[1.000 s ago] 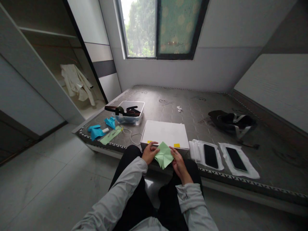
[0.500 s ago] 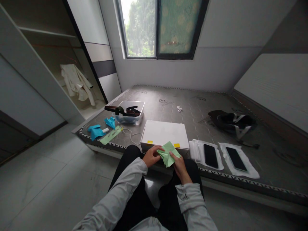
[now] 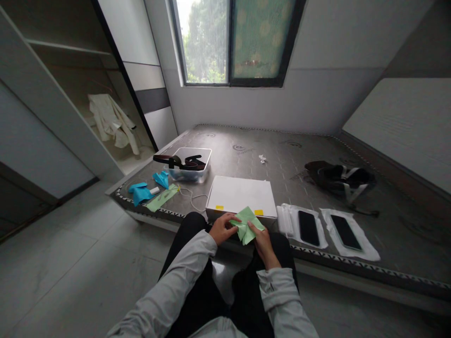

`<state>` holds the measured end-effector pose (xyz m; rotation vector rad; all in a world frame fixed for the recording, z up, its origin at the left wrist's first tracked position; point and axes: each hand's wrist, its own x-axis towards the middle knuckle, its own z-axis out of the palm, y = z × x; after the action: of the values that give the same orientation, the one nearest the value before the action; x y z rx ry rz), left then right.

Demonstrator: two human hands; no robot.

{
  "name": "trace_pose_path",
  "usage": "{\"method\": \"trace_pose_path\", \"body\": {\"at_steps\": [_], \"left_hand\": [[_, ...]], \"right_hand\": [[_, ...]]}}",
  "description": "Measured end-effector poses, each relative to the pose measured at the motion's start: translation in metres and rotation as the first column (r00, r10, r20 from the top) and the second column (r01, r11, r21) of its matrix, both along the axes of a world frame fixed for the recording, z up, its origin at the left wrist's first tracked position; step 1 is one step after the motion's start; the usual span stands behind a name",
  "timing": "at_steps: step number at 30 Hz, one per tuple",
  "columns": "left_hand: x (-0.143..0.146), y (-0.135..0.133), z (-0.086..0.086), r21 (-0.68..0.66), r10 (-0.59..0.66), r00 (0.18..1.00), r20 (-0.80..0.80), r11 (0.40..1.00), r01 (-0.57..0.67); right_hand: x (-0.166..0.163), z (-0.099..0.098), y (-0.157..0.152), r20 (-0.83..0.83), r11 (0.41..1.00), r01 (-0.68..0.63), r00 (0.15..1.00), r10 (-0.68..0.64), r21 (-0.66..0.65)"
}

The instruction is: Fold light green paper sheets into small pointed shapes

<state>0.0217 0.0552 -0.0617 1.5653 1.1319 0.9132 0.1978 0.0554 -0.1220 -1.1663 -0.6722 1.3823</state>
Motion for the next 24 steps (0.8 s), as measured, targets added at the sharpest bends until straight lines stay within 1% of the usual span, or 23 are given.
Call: {"method": "trace_pose_path", "body": {"at_steps": [2, 4, 7, 10, 12, 15, 17, 18, 20, 21, 22, 23, 24], "left_hand": [[0.001, 0.001, -0.001, 0.029, 0.022, 1.0, -0.017, 0.999, -0.021], [0.001, 0.002, -0.003, 0.034, 0.074, 0.996, -0.041, 0.997, -0.073], [0.001, 0.004, -0.007, -0.008, 0.188, 0.979, -0.081, 0.982, -0.19], [0.0, 0.006, -0.01, -0.074, 0.256, 0.964, -0.067, 0.963, -0.261], [0.0, 0.007, -0.012, -0.117, 0.246, 0.967, -0.06, 0.961, -0.252], [-0.001, 0.008, -0.015, -0.143, 0.193, 0.978, -0.083, 0.969, -0.203], [-0.002, 0.009, -0.018, -0.15, 0.197, 0.975, -0.103, 0.966, -0.211], [-0.003, 0.01, -0.019, -0.151, 0.214, 0.97, -0.114, 0.962, -0.23], [-0.005, 0.012, -0.021, -0.153, 0.245, 0.959, -0.139, 0.952, -0.265], [-0.006, 0.013, -0.022, -0.153, 0.258, 0.954, -0.152, 0.948, -0.28], [-0.006, 0.013, -0.023, -0.154, 0.268, 0.949, -0.164, 0.944, -0.293], [-0.006, 0.014, -0.023, -0.154, 0.275, 0.945, -0.175, 0.941, -0.302], [-0.007, 0.014, -0.023, -0.154, 0.278, 0.943, -0.184, 0.939, -0.307]], "right_hand": [[0.0, 0.001, -0.001, 0.029, 1.0, -0.019, 0.999, 0.018, 0.007], [-0.001, 0.004, -0.003, 0.064, 0.999, -0.048, 0.997, 0.047, 0.015], [-0.002, 0.012, -0.006, 0.115, 0.993, -0.116, 0.987, 0.112, 0.028], [-0.002, 0.018, -0.01, 0.16, 0.982, -0.183, 0.972, 0.173, 0.046], [-0.003, 0.021, -0.011, 0.19, 0.974, -0.221, 0.96, 0.207, 0.053], [-0.005, 0.022, -0.012, 0.245, 0.965, -0.253, 0.942, 0.229, 0.071], [-0.006, 0.022, -0.011, 0.279, 0.968, -0.228, 0.941, 0.191, 0.105], [-0.007, 0.022, -0.011, 0.301, 0.972, -0.191, 0.943, 0.143, 0.134], [-0.007, 0.023, -0.011, 0.391, 0.967, -0.091, 0.92, -0.009, 0.237], [-0.006, 0.024, -0.012, 0.461, 0.948, -0.073, 0.884, -0.083, 0.31], [-0.006, 0.024, -0.013, 0.544, 0.919, -0.103, 0.828, -0.133, 0.382], [-0.005, 0.024, -0.014, 0.632, 0.883, -0.181, 0.76, -0.154, 0.434], [-0.005, 0.024, -0.016, 0.713, 0.844, -0.294, 0.687, -0.14, 0.449]]}}
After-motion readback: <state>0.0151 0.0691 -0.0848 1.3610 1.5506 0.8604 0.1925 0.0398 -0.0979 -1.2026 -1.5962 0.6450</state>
